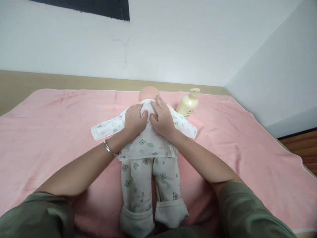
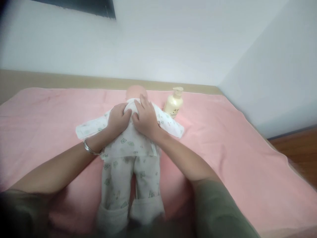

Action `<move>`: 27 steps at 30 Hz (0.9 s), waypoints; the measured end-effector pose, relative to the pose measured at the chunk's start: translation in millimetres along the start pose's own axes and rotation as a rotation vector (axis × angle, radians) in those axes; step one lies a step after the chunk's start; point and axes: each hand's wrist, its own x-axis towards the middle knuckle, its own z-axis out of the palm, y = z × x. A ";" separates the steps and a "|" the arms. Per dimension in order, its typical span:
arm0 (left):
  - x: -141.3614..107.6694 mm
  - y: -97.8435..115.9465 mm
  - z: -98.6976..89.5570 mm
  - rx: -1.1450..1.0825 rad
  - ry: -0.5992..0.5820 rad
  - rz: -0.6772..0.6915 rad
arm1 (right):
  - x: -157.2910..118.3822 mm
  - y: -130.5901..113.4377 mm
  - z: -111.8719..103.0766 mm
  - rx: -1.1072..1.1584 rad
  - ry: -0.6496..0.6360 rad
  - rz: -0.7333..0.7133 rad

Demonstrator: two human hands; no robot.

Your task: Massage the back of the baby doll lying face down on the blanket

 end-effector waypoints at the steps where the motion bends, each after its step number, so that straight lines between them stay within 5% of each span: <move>1: 0.2 -0.2 0.3 0.003 0.005 -0.004 | 0.0 1.9 2.1 0.008 -0.019 0.017; 8: -1.0 3.0 -1.5 0.008 0.008 -0.002 | 2.7 -2.4 -12.9 0.034 0.142 0.029; 15: -7.1 3.7 -2.3 0.183 0.046 0.106 | 3.6 3.0 0.9 -0.022 -0.151 0.051; 18: -9.8 8.8 -4.3 0.080 0.079 0.104 | 9.0 -5.9 -26.2 0.026 -0.189 0.011; 22: -8.8 42.7 -9.6 -0.085 0.046 0.061 | 18.7 -4.3 -81.3 0.010 0.025 -0.019; 27: 15.3 108.8 -7.3 -0.404 -0.140 0.044 | 34.3 49.2 -122.6 -0.114 0.277 0.046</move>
